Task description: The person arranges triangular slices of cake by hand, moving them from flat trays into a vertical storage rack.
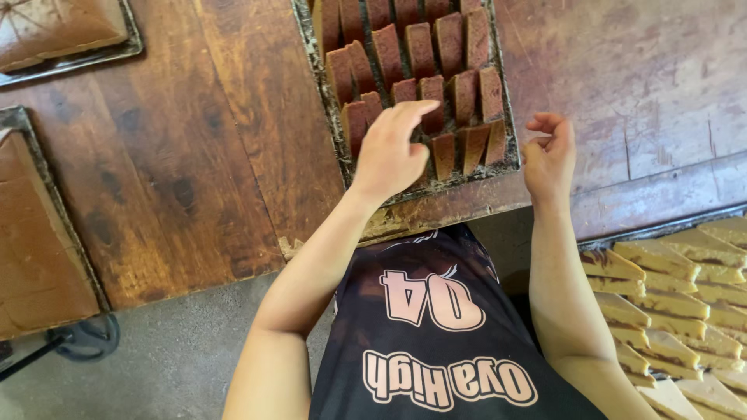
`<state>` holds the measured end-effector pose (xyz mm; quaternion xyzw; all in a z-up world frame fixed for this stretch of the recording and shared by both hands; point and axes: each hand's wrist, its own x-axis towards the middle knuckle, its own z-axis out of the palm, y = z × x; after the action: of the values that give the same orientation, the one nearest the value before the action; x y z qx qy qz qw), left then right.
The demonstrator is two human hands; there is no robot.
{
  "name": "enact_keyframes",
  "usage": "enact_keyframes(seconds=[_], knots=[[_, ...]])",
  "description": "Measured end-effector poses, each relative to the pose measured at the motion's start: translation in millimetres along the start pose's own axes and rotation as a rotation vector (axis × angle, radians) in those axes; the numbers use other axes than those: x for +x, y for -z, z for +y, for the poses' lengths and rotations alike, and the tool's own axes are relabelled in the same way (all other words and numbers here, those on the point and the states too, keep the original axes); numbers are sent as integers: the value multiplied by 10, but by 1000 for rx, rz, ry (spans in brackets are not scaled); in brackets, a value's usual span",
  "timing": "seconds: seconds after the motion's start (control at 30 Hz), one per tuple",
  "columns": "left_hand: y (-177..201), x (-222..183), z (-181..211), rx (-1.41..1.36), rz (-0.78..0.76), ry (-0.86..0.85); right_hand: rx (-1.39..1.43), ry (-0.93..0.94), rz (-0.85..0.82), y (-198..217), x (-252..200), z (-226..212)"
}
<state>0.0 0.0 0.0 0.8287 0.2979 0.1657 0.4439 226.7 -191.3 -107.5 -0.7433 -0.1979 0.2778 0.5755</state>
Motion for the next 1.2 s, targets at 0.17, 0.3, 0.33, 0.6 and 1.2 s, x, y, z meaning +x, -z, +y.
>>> enact_keyframes(seconds=[0.17,0.3,0.33,0.6,1.2], knots=[[431,-518,-241,-152,266,205,75,99,-43,-371,-88,-435],[737,-978,-576,-168,469,303,122,200,-160,-796,-246,-747],[818,-1091,-673,-164,487,307,124,206,-178,-918,-301,-820],[1671,-1688,-1338,-302,684,464,183,-17,-560,-2043,-896,-999],[5083,-1398,-4975,162,717,435,223,-317,-704,-5423,-1118,-885]])
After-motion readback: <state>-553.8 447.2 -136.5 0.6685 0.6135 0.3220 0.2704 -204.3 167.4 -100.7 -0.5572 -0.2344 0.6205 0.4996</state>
